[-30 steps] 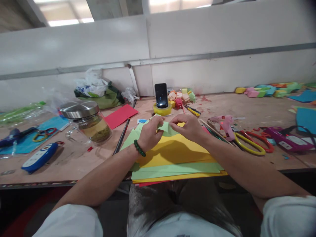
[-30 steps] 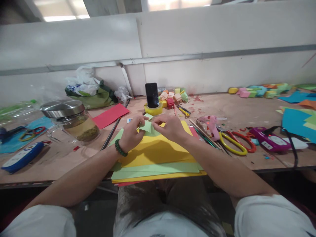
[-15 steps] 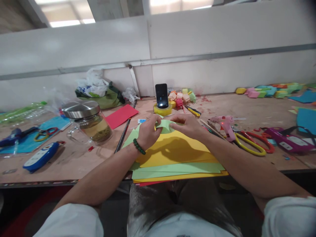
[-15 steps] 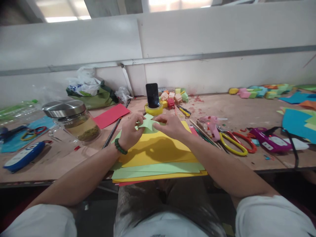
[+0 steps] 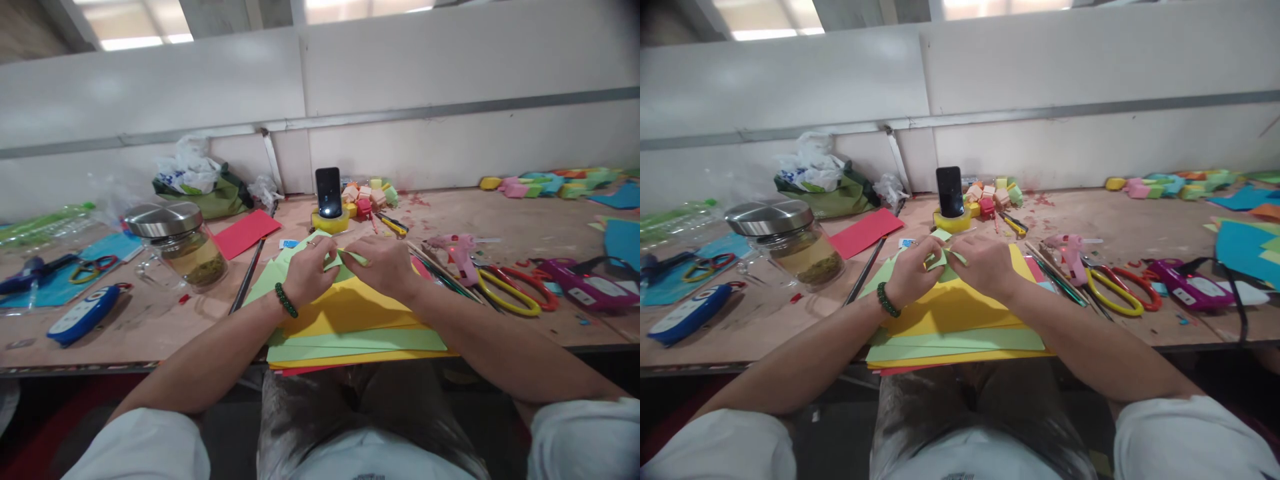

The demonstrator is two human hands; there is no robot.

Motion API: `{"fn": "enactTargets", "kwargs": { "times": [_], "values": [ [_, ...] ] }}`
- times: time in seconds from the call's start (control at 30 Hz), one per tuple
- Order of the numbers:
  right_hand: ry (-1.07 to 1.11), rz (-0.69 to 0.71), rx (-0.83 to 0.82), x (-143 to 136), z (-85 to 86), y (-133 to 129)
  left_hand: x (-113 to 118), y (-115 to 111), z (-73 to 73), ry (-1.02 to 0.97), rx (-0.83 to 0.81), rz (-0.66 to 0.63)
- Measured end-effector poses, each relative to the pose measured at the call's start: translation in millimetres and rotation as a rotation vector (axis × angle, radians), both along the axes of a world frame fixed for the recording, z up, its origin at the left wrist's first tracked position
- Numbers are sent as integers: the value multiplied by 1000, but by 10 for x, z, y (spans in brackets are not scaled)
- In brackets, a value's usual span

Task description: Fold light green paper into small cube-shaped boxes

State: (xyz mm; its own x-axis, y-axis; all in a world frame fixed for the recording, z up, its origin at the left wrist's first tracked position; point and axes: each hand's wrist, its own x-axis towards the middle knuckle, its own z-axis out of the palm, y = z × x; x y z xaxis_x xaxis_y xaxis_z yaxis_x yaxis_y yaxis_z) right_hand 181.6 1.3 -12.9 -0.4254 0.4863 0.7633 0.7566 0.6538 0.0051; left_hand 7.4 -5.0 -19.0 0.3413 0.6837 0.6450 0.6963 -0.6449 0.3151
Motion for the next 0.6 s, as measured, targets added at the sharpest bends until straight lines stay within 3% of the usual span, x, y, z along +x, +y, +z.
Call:
{"fn": "enactTargets", "kwargs": {
  "times": [0.17,0.37,0.6],
  "values": [
    [-127,-1,35,-27,-46,-22,35,1,-60,-12,-38,-78],
    [-88,88,-130,-10,34,-79,32,27,-60,-63,-78,-34],
    [-85,61,-63,-31,68,-123,5,57,-56,-155,-153,-12]
  ]
}}
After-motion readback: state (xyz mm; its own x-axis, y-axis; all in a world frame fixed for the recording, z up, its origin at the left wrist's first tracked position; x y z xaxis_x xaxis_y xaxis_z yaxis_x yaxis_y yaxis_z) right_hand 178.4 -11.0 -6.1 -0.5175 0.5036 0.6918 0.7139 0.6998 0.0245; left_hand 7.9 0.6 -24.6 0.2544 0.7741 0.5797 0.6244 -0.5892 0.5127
